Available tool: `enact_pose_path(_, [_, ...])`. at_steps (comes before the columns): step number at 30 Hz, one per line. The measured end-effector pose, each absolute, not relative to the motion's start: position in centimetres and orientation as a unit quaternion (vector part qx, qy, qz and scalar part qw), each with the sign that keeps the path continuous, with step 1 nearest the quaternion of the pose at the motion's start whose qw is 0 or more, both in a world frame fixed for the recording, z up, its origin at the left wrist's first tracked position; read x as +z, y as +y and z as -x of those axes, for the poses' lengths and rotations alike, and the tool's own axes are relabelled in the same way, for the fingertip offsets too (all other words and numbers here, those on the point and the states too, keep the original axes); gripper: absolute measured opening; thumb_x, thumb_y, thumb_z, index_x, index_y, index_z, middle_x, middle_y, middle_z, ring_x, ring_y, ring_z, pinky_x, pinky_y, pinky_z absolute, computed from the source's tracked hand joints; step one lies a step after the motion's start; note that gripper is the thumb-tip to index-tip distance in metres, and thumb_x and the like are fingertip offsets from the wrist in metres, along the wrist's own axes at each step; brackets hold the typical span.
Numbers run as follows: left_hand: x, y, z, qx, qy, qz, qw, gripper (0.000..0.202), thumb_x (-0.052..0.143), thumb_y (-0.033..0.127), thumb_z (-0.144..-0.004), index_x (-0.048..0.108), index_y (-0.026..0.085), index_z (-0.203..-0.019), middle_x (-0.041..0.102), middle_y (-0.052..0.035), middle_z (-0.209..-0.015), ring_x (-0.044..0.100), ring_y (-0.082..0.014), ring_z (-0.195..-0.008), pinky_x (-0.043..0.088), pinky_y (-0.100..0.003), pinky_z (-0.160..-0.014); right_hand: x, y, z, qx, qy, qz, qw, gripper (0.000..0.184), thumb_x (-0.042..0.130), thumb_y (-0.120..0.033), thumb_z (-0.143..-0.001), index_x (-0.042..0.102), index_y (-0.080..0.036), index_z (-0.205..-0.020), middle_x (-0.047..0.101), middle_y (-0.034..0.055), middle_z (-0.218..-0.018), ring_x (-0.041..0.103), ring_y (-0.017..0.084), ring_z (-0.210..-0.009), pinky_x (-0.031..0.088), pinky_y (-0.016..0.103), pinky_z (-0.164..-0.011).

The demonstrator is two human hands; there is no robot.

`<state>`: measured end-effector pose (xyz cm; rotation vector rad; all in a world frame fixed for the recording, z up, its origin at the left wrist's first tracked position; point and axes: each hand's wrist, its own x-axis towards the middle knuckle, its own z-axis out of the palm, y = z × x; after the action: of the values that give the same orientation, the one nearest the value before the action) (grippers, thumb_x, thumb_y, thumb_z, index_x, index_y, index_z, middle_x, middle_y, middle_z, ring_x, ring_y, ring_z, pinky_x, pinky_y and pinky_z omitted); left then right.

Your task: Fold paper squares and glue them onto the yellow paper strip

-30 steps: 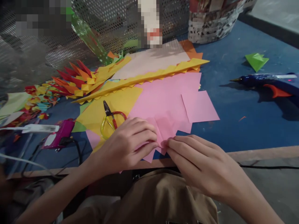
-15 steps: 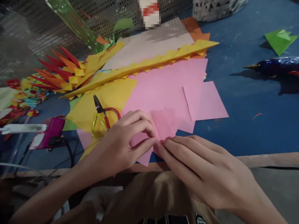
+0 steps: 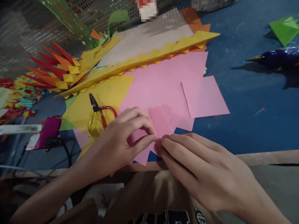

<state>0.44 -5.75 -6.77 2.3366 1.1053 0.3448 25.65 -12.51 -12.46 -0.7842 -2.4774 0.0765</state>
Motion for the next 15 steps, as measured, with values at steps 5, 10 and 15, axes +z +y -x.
enact_pose_path(5, [-7.5, -6.6, 0.4, 0.173, 0.373, -0.897, 0.165, 0.005, 0.065, 0.022, -0.107, 0.067, 0.021, -0.111, 0.070, -0.0026, -0.116, 0.064, -0.0189, -0.111, 0.051, -0.037, -0.099, -11.8, -12.1, -25.0, 0.040, -0.911, 0.295, 0.286, 0.029, 0.056, -0.006, -0.102, 0.069, -0.009, -0.128, 0.072, 0.0051, -0.136, 0.060, 0.026, -0.129, 0.047, 0.042, -0.109])
enact_pose_path(10, [-7.6, -8.9, 2.0, 0.136, 0.262, -0.955, -0.037, 0.021, 0.063, 0.028, -0.109, 0.073, 0.015, -0.123, 0.079, -0.0029, -0.118, 0.065, -0.0223, -0.113, 0.048, -0.044, -0.097, -11.6, -12.1, -24.9, 0.042, -0.907, 0.301, 0.291, 0.025, 0.059, -0.005, -0.100, 0.070, -0.010, -0.122, 0.074, 0.0062, -0.130, 0.062, 0.026, -0.123, 0.049, 0.041, -0.105])
enact_pose_path(15, [-7.7, -10.8, 2.3, 0.113, 0.302, -0.946, -0.040, 0.040, 0.062, 0.038, -0.109, 0.069, 0.011, -0.139, 0.077, -0.0055, -0.133, 0.065, -0.0263, -0.121, 0.046, -0.047, -0.101, -11.7, -12.1, -25.0, 0.043, -0.908, 0.312, 0.278, 0.027, 0.059, -0.008, -0.100, 0.069, -0.010, -0.125, 0.072, 0.0065, -0.132, 0.059, 0.027, -0.129, 0.047, 0.041, -0.110])
